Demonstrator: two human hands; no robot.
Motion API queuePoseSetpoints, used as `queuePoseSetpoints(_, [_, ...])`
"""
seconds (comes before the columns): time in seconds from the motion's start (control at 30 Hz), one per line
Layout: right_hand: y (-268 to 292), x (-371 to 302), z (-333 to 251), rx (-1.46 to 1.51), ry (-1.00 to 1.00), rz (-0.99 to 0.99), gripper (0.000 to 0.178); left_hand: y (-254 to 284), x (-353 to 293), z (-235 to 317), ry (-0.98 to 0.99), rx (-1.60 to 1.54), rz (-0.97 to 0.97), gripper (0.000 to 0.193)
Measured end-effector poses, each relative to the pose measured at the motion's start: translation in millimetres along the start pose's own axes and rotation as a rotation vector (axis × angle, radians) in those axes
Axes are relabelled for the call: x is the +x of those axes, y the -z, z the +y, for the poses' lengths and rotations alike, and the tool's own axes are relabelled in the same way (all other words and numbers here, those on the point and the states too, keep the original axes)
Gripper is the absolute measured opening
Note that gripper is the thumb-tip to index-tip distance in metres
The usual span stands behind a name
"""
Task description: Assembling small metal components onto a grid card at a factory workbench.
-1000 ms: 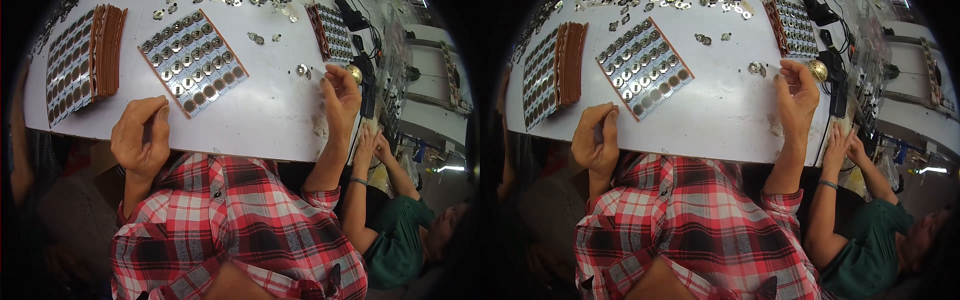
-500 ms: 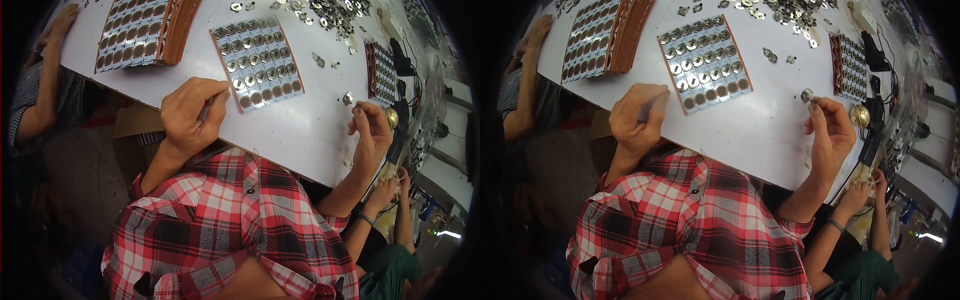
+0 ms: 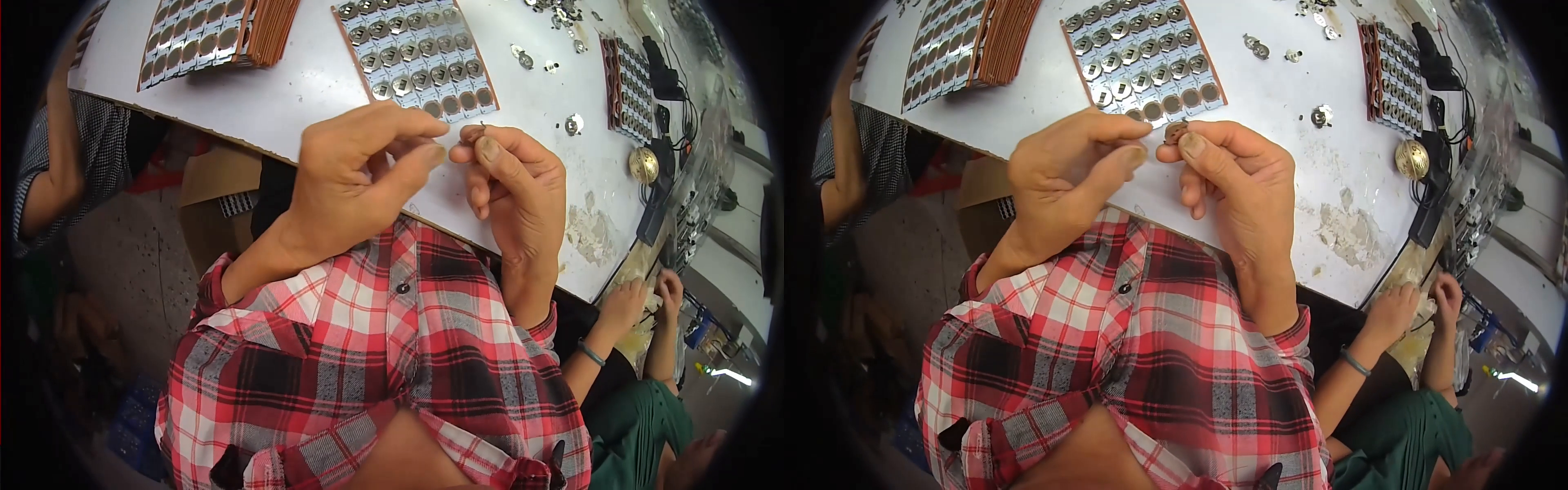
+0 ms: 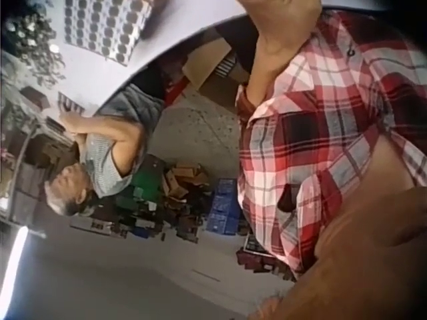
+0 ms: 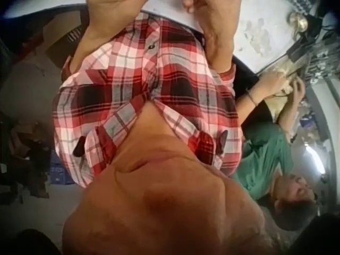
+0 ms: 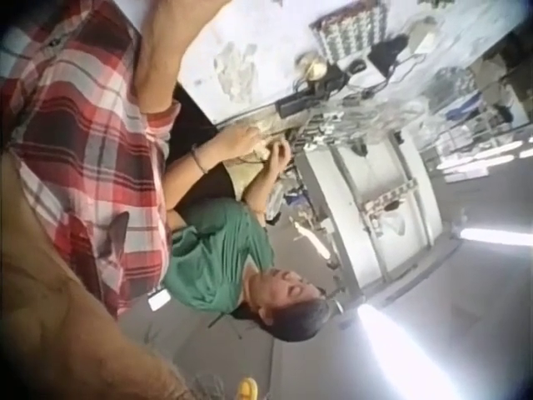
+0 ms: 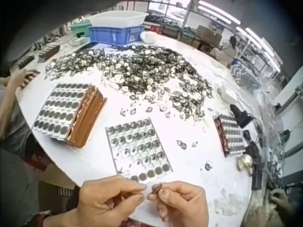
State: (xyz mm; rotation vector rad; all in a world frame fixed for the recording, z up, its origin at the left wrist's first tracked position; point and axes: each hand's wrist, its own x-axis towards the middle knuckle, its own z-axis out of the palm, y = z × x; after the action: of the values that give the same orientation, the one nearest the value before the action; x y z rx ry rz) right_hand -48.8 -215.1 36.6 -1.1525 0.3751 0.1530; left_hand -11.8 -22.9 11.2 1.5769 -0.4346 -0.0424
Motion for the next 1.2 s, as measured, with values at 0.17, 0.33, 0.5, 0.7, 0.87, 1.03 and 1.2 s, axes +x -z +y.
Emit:
queuePoseSetpoints(0.17, [-6.1, 1.0, 2.7, -0.017, 0.008, -0.009, 0.022, -12.2, -5.6, -9.0, 0.043, -0.172, 0.011, 0.013])
queuePoseSetpoints(0.33, [-6.6, 0.9, 2.3, -0.242, 0.022, -0.023, 0.022, -5.0, -2.2, -4.0, 0.088, -0.191, -0.022, 0.003])
queuePoseSetpoints(0.5, [-8.2, 2.6, -1.7, -0.114, 0.011, -0.031, 0.024, -0.8, -2.6, 0.5, 0.222, -0.290, -0.086, 0.008])
queuePoseSetpoints(0.7, [-10.1, 8.0, -5.0, -0.266, -0.002, -0.152, 0.022, 19.0, -2.8, 7.6, 0.050, -0.021, -0.203, 0.008])
queuePoseSetpoints(0.87, [-14.2, 15.9, 1.8, -0.402, 0.156, -0.048, 0.020, 54.1, 23.6, -26.6, -0.491, 0.666, -0.012, 0.032])
queuePoseSetpoints(1.03, [-29.7, 20.3, 17.5, -0.634, 0.366, -0.023, 0.016, 59.4, 33.5, -25.0, -0.486, 0.911, -0.237, 0.035])
queuePoseSetpoints(1.2, [-34.2, 22.1, 23.7, -0.838, 0.470, -0.071, 0.014, 60.1, 42.0, -65.3, -1.018, 0.939, 0.076, 0.031])
